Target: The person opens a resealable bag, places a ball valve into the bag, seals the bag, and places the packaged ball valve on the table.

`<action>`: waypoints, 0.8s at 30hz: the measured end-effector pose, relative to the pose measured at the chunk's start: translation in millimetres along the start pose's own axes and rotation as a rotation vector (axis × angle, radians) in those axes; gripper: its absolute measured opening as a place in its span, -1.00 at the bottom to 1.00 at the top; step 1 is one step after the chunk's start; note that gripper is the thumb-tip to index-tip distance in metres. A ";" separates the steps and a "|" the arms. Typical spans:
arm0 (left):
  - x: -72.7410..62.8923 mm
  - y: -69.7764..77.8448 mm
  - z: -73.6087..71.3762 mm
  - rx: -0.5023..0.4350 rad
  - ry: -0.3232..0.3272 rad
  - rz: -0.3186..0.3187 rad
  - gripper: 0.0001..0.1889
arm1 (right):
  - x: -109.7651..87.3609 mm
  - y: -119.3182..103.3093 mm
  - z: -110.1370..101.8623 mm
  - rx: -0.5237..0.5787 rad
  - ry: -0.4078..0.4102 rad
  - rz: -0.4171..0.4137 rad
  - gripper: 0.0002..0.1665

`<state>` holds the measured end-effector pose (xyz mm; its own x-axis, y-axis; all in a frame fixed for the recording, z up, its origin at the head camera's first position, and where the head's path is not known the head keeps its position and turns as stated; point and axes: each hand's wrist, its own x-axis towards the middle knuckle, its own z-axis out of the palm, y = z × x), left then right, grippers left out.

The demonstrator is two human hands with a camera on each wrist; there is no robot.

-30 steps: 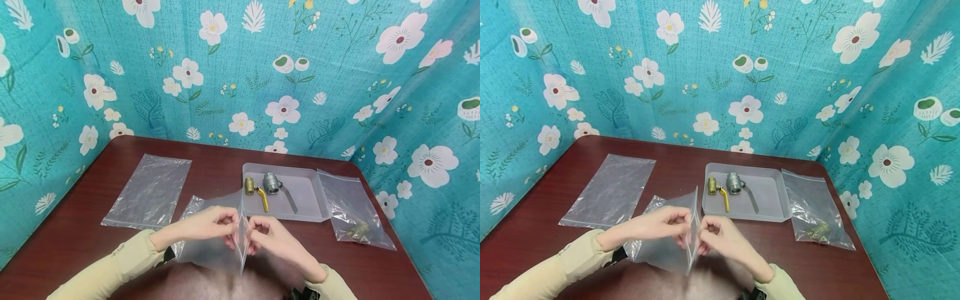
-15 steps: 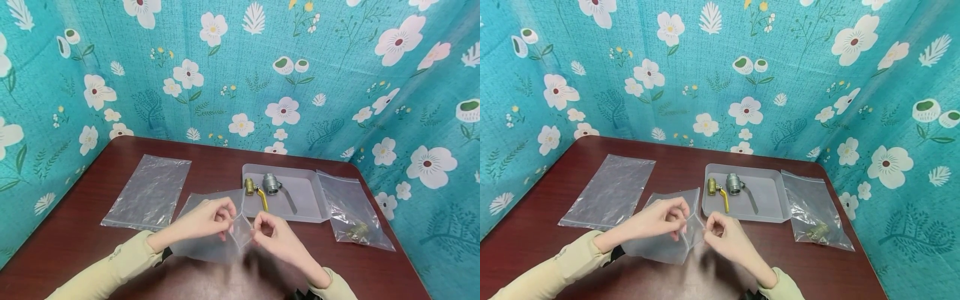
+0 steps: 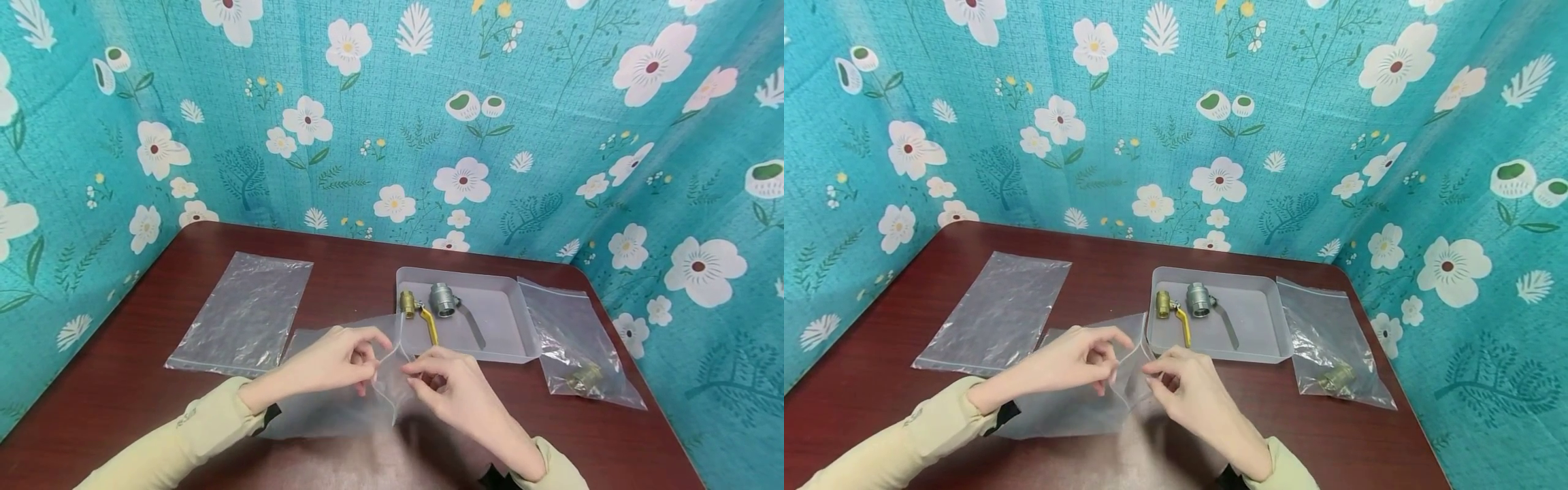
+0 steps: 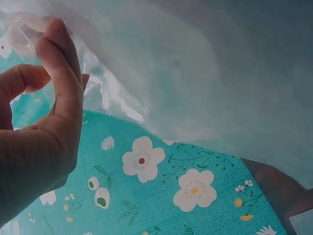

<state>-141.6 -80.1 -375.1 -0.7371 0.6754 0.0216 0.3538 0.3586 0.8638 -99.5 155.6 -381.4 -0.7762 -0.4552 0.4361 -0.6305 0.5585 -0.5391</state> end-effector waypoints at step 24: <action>-0.7 0.6 -3.5 -0.001 0.004 0.034 -0.78 | 10.4 -4.6 -19.2 -0.345 -0.056 -0.404 -0.73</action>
<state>-142.9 -82.6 -372.8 -0.7270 0.6846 0.0529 0.3781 0.3348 0.8631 -104.7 161.6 -360.6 -0.4759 -0.7127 0.5154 -0.8505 0.5221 -0.0633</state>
